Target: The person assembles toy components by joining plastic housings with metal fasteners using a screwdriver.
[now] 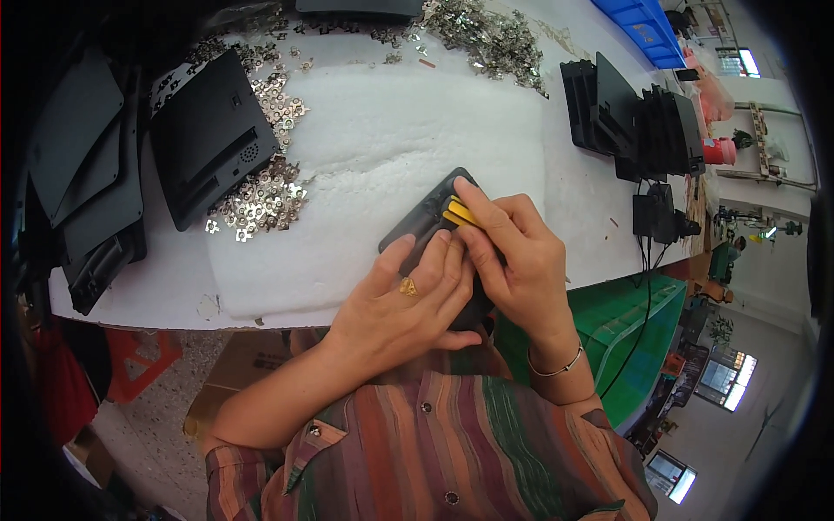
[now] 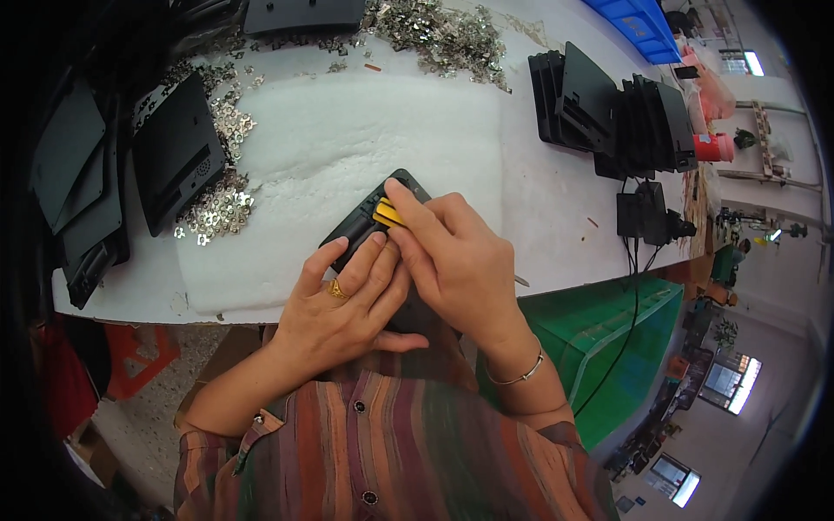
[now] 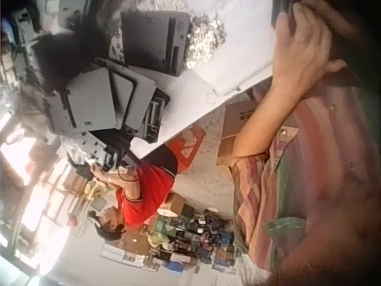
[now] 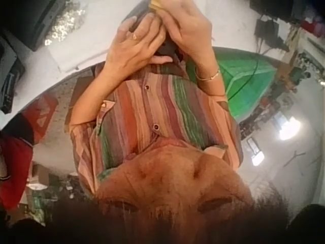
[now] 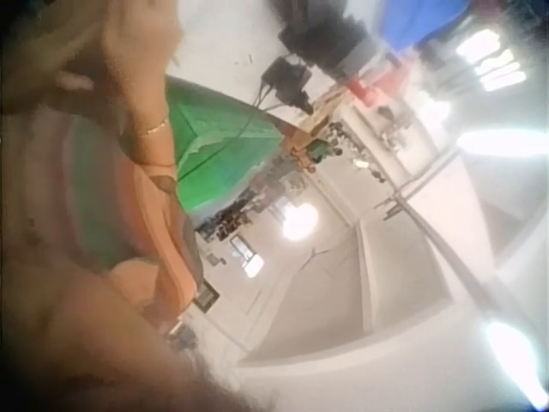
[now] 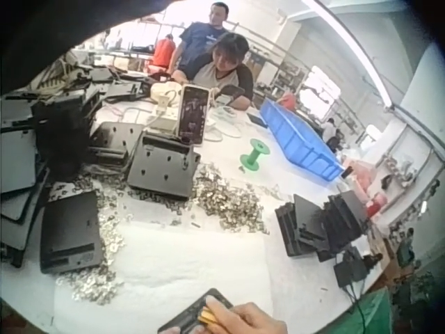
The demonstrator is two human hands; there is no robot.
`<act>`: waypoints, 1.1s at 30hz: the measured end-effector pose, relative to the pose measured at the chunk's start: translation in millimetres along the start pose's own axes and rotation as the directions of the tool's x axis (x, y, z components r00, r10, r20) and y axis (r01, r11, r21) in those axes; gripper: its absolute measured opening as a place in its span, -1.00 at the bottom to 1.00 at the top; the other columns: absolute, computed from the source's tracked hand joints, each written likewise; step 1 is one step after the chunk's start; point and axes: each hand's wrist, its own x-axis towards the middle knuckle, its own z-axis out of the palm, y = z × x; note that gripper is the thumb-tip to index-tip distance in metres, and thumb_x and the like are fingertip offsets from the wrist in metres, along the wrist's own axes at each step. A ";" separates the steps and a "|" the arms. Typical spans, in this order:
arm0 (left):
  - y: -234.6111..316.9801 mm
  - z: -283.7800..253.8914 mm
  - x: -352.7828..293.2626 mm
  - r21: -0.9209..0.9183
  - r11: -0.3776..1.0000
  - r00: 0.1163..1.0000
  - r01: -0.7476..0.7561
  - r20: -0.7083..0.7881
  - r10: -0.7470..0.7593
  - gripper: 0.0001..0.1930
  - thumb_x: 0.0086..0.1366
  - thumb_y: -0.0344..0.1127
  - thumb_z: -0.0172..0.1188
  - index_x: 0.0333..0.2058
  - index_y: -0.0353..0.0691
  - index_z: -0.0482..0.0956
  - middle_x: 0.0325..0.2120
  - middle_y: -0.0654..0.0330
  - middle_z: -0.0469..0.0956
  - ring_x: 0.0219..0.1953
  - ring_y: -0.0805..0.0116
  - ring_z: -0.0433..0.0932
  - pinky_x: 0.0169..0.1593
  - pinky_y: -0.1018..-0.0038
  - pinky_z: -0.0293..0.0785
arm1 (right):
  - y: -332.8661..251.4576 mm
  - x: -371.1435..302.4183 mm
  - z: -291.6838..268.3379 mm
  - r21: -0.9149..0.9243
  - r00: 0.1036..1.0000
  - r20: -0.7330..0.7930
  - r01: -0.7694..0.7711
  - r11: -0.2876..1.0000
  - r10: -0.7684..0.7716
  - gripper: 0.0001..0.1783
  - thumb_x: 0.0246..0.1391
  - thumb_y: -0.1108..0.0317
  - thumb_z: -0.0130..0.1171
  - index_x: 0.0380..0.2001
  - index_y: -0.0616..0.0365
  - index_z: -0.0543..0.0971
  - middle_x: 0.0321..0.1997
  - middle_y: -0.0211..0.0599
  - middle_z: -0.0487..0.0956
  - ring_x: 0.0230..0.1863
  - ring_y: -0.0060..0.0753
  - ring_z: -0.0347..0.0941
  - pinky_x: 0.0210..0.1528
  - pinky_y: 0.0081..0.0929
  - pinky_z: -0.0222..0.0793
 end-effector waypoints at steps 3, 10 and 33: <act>-0.1 2.4 -2.1 0.006 1.000 1.000 -0.004 -0.019 0.004 -0.25 0.19 0.46 0.08 -0.04 -0.16 0.63 0.03 0.18 0.58 0.26 0.33 0.38 0.39 0.09 0.15 | -0.6 2.3 1.2 0.011 0.998 0.026 0.051 0.999 -0.051 -0.54 0.19 0.45 0.33 0.17 0.06 0.65 -0.28 -0.30 0.57 -0.40 -0.50 0.51 -0.38 -0.56 0.43; -0.7 4.1 -1.6 0.017 1.000 0.999 -0.021 -0.049 0.022 -0.25 0.22 0.45 0.03 -0.03 -0.16 0.64 0.02 0.18 0.59 0.25 0.29 0.40 0.38 0.07 0.22 | -22.6 7.9 -10.4 -0.357 0.968 0.127 0.247 0.901 -0.215 -0.38 -0.03 0.41 0.32 0.19 -0.10 0.63 -0.32 -0.50 0.49 -0.40 -0.46 0.43 -0.51 -0.49 0.40; 5.4 2.5 -11.9 -0.054 0.998 0.992 0.029 -0.118 -0.035 -0.44 0.27 0.23 0.20 -0.05 -0.15 0.66 0.08 0.18 0.57 0.24 0.27 0.45 0.27 0.11 0.30 | -0.3 8.5 -6.2 -0.317 0.950 0.033 0.306 0.898 -0.312 -0.42 0.03 0.48 0.35 0.18 -0.14 0.64 -0.28 -0.44 0.54 -0.38 -0.38 0.50 -0.44 -0.46 0.46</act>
